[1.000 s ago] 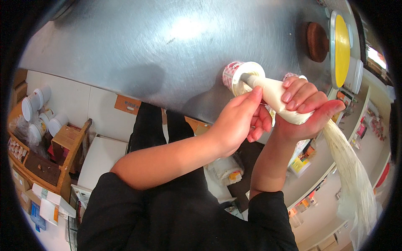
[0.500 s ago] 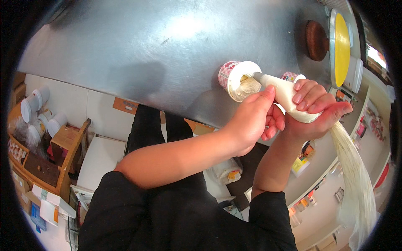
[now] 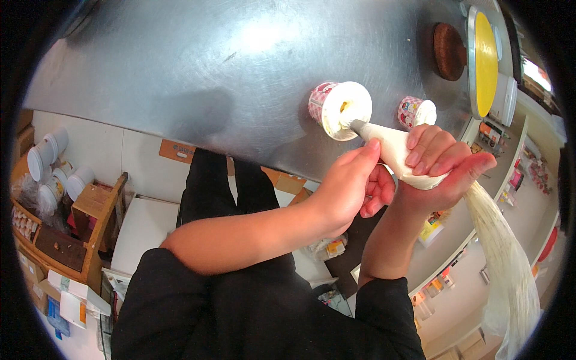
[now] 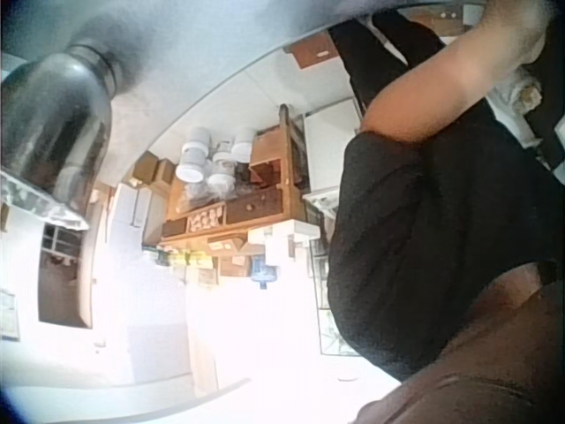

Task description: The person fills a piping bag with white cream and pipes it into several small paper cups containing cake pieces. They then add a red decorative swirl on top of the cream in each cup.

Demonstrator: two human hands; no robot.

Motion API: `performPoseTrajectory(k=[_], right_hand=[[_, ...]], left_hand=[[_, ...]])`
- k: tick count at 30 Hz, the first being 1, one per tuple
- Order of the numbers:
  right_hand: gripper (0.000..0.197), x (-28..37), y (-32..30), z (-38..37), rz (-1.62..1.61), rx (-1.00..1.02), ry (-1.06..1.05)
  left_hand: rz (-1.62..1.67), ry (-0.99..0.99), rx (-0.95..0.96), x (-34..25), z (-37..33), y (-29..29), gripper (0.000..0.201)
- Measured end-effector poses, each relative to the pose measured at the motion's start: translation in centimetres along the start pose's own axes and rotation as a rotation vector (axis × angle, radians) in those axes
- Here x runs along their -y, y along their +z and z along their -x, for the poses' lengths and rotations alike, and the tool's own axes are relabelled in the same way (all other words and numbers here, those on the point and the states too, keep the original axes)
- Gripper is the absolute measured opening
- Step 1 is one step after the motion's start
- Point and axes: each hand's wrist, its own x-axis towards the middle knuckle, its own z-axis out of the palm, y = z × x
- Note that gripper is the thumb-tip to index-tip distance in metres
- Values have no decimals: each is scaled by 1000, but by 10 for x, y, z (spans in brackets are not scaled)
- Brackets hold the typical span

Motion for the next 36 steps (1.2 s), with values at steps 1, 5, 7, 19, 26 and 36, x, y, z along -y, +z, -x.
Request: performPoseTrajectory(k=[1, 5, 7, 19, 26, 36], right_hand=[[60, -1, 2, 0, -8, 9, 6], [60, -3, 14, -6, -37, -16, 18], [59, -5, 16, -10, -3, -6, 1], [58, 5, 6, -19, 146, -153, 4], [58, 7, -5, -8, 120, -195, 41], [59, 24, -35, 3, -108, -63, 16]], left_hand=[[-2, 6, -6, -1, 2, 0, 45], [-4, 39, 4, -9, 3, -1, 45], [-4, 53, 16, -12, 1, -2, 44], [-29, 9, 48, -8, -20, 10, 47], [-37, -28, 42, 5, -23, 8, 46], [-1129, 916, 183, 13, 21, 22, 10]])
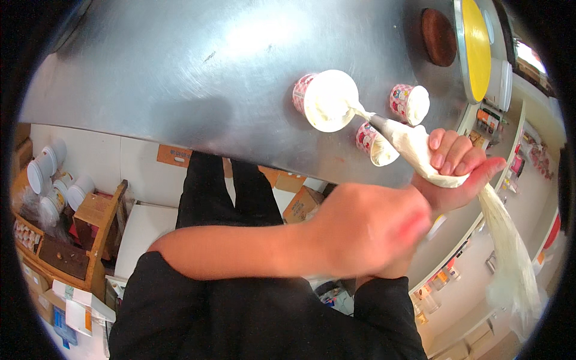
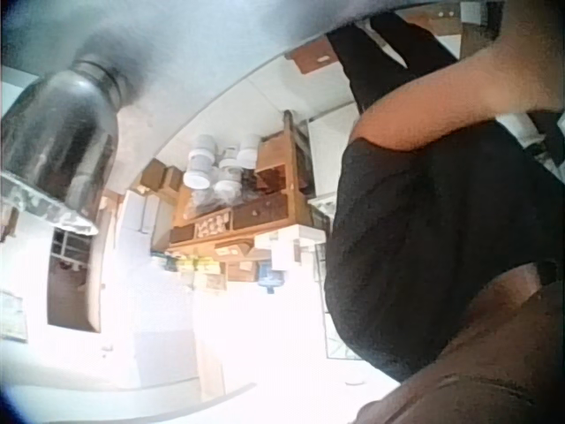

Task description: The person fills a piping bag with white cream and pipes it into several small paper cups containing cake pieces. They then add a red decorative swirl on top of the cream in each cup.

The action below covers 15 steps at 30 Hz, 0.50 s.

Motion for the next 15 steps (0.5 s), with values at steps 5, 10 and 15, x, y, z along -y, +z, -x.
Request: performPoseTrajectory(k=[5, 10, 15], right_hand=[[58, 8, -12, 25, -5, 47, -95], [57, -12, 3, 29, -33, -113, -293], [57, -27, 32, 46, -23, -185, -246]], left_hand=[[-482, 555, 100, -45, -41, 39, 10], [-1499, 391, 139, 5, -63, 97, 15], [-1990, 297, 457, -1, -37, 100, 17]])
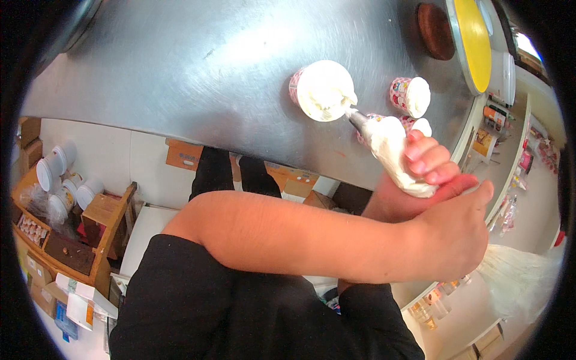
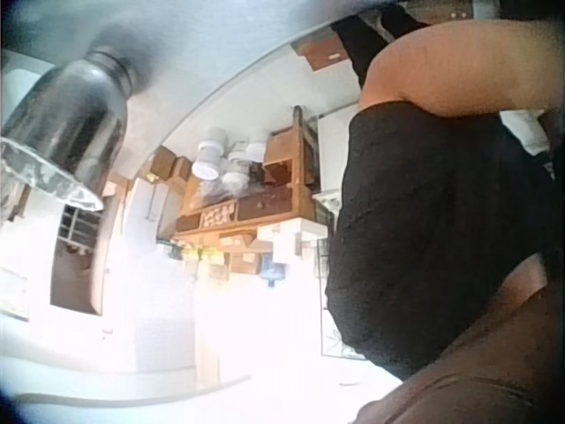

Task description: The person fills a piping bag with white cream and pipes it into several small paper cups containing cake pieces. They then add a red decorative swirl on top of the cream in each cup.

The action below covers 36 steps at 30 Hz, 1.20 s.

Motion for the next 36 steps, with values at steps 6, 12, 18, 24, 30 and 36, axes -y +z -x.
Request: performPoseTrajectory(k=[6, 12, 18, 24, 30, 36], right_hand=[[57, -11, -17, 8, 52, -3, 33], [58, -23, -15, 2, 116, 35, 96], [58, -29, 1, 2, 121, 67, 93], [58, -31, -8, -3, 199, -39, 119], [59, -30, -4, -16, 233, -88, 119], [59, -35, -30, -33, 114, 107, 78]], left_hand=[[1016, 210, -569, 3, 17, -9, 17], [996, 134, -427, 9, 20, 0, 20], [1044, 55, -471, 21, 30, 2, 20], [1102, 43, -498, 21, 26, 7, 20], [1041, 15, -526, 20, 20, 5, 22], [1040, 55, -535, 25, 12, 4, 28]])
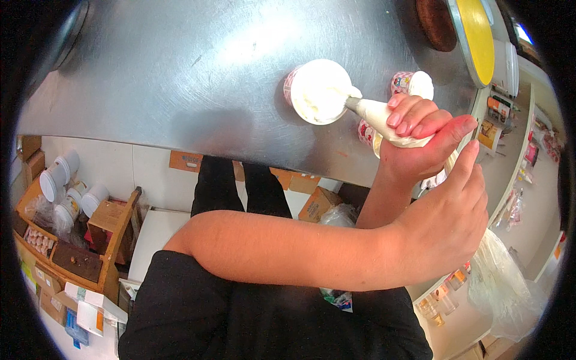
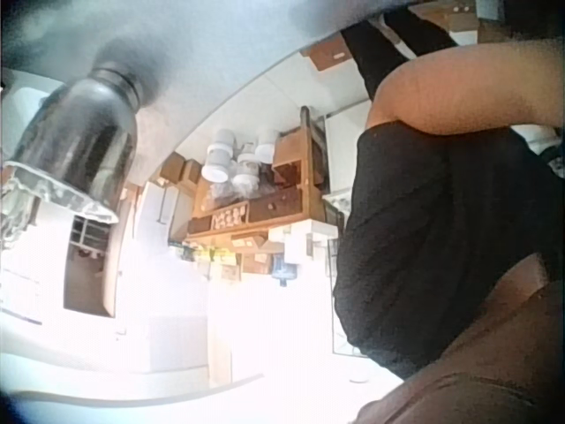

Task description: The person fills a piping bag with white cream and pipes it into several small paper cups containing cake pieces. They then add a red decorative swirl on top of the cream in each cup.

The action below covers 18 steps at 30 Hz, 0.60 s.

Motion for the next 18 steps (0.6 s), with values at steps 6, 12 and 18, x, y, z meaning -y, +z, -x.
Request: performPoseTrajectory(k=[6, 12, 18], right_hand=[[59, 2, 14, -8, 87, -109, 57], [59, 0, 12, -20, 109, -64, 50], [59, 2, 24, -27, 57, -53, 68]], left_hand=[[7, -11, 5, 7, -5, -2, 29], [39, -21, -36, 12, -10, -4, 30], [48, -40, -72, 14, -11, -8, 31]])
